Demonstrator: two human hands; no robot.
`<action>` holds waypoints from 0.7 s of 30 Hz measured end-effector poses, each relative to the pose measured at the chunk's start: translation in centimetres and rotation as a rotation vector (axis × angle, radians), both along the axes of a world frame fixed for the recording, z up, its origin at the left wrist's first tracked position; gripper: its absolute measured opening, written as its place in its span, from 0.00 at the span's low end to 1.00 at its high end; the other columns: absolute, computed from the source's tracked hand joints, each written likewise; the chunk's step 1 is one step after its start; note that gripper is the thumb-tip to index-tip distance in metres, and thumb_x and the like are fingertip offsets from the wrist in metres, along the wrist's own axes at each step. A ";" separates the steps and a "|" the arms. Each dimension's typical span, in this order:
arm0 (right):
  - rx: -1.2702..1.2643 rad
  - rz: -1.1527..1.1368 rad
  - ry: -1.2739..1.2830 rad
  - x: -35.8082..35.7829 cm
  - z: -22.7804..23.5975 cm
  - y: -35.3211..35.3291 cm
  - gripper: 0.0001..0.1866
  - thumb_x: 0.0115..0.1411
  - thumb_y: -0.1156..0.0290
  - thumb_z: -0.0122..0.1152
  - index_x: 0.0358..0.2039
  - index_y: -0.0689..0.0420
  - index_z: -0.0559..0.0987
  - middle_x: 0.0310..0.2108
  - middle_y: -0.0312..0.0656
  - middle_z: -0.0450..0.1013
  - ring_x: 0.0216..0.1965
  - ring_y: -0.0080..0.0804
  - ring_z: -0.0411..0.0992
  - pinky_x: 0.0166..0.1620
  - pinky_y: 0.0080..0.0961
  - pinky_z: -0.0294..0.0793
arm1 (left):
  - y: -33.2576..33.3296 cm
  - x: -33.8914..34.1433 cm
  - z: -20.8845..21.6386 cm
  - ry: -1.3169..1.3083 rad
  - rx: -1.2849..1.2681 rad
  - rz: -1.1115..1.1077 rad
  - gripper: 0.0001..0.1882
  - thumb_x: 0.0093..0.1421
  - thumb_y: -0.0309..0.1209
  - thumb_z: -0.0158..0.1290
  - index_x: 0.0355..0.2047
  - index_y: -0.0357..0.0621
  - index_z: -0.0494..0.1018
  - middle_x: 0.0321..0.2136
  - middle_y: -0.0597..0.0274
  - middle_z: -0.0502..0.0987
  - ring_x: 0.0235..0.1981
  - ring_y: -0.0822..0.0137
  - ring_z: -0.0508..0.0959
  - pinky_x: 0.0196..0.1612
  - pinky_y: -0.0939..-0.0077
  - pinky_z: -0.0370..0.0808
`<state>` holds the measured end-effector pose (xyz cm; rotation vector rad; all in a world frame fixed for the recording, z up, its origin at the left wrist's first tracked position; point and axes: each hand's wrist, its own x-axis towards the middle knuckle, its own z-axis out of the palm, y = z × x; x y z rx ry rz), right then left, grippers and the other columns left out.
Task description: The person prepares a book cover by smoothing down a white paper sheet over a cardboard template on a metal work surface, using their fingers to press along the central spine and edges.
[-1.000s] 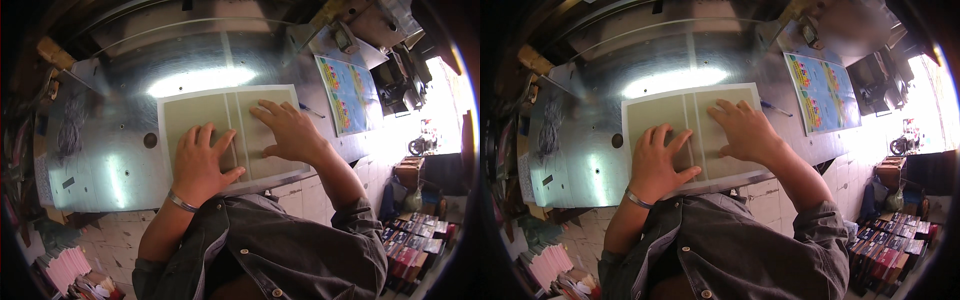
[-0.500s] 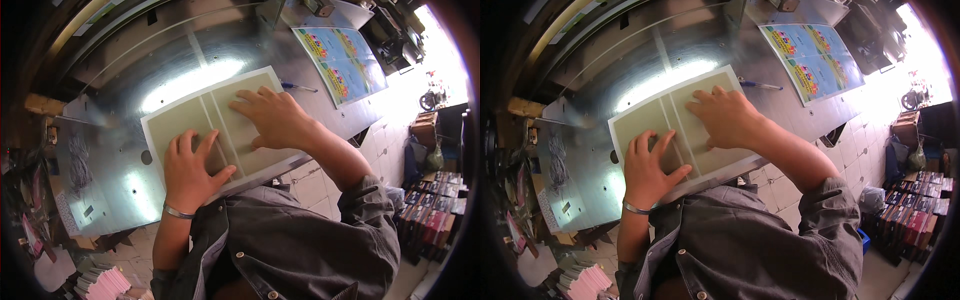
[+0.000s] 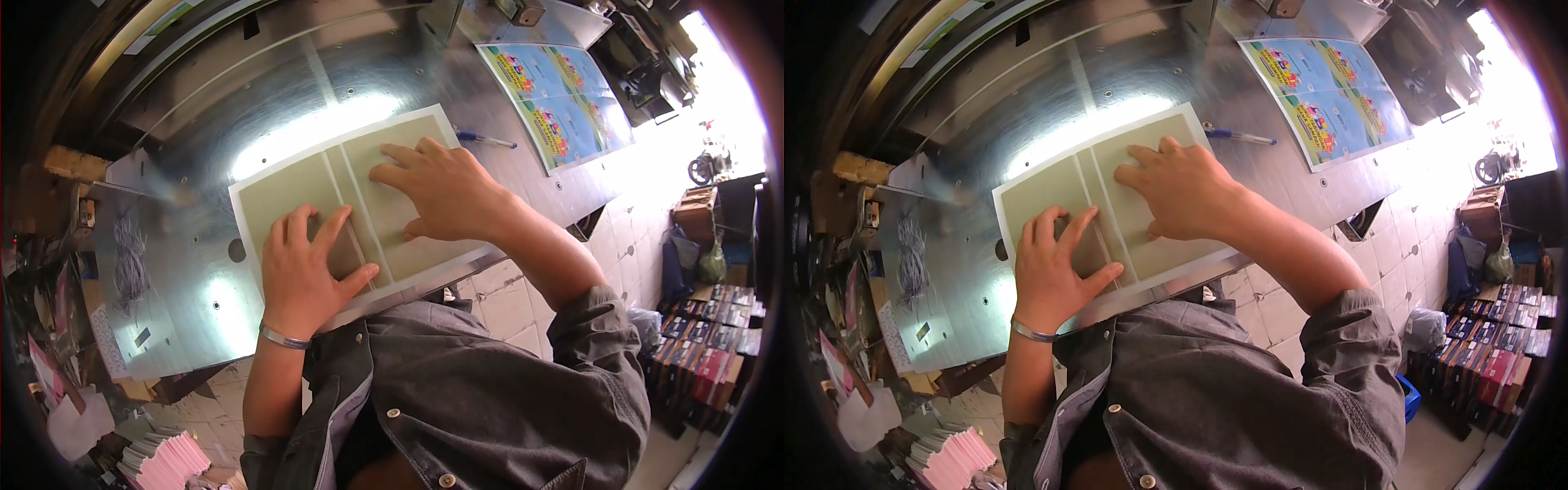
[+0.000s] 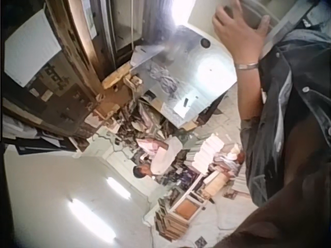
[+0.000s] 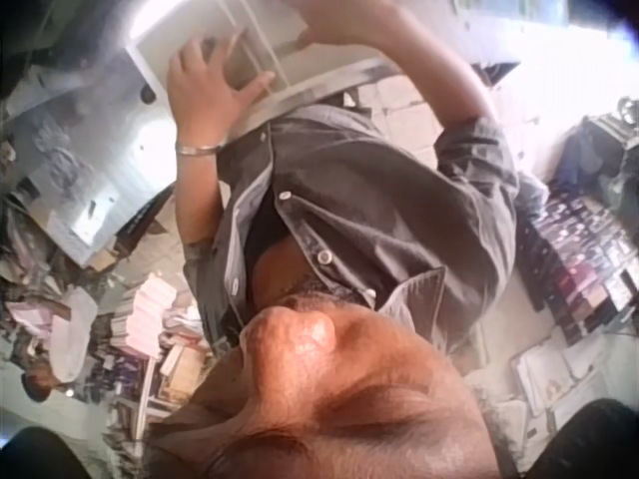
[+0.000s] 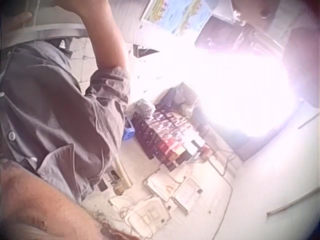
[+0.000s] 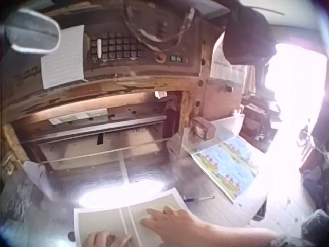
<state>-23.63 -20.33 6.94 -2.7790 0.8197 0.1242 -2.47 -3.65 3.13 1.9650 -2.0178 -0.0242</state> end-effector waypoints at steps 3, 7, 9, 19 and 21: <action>-0.013 0.014 -0.009 -0.2 -0.4 0.0 0.48 0.49 0.58 0.89 0.71 0.43 0.76 0.77 0.47 0.68 0.67 0.55 0.74 0.64 0.51 0.81 | 0.0 0.0 -0.1 0.009 -0.005 0.004 0.44 0.53 0.58 0.76 0.69 0.62 0.78 0.58 0.50 0.74 0.59 0.44 0.75 0.61 0.47 0.77; -0.031 0.016 -0.018 -0.2 -0.2 0.2 0.47 0.50 0.57 0.88 0.71 0.43 0.76 0.77 0.46 0.68 0.68 0.54 0.73 0.64 0.51 0.81 | 0.2 0.0 -0.5 0.017 -0.016 0.008 0.44 0.53 0.58 0.75 0.68 0.62 0.79 0.58 0.50 0.74 0.59 0.45 0.75 0.61 0.46 0.77; -0.017 0.011 0.007 -0.3 -0.1 0.1 0.47 0.50 0.57 0.88 0.72 0.42 0.76 0.77 0.46 0.68 0.69 0.53 0.72 0.64 0.51 0.80 | 0.0 -0.1 -0.6 0.031 -0.010 0.013 0.43 0.54 0.59 0.75 0.68 0.62 0.79 0.59 0.51 0.74 0.60 0.45 0.74 0.63 0.46 0.76; -0.054 0.046 0.006 -0.3 0.2 0.0 0.47 0.51 0.53 0.88 0.70 0.45 0.77 0.73 0.46 0.71 0.66 0.52 0.74 0.64 0.48 0.82 | 0.1 -0.1 -0.7 0.066 -0.021 0.020 0.42 0.54 0.59 0.75 0.67 0.62 0.80 0.59 0.53 0.74 0.60 0.45 0.75 0.63 0.47 0.76; -0.050 0.032 0.014 -0.3 0.3 0.0 0.48 0.50 0.52 0.88 0.71 0.45 0.76 0.74 0.46 0.70 0.67 0.52 0.74 0.64 0.48 0.81 | 0.1 -0.1 -1.0 0.067 -0.029 0.026 0.42 0.54 0.59 0.75 0.67 0.63 0.80 0.59 0.53 0.74 0.61 0.46 0.74 0.64 0.47 0.75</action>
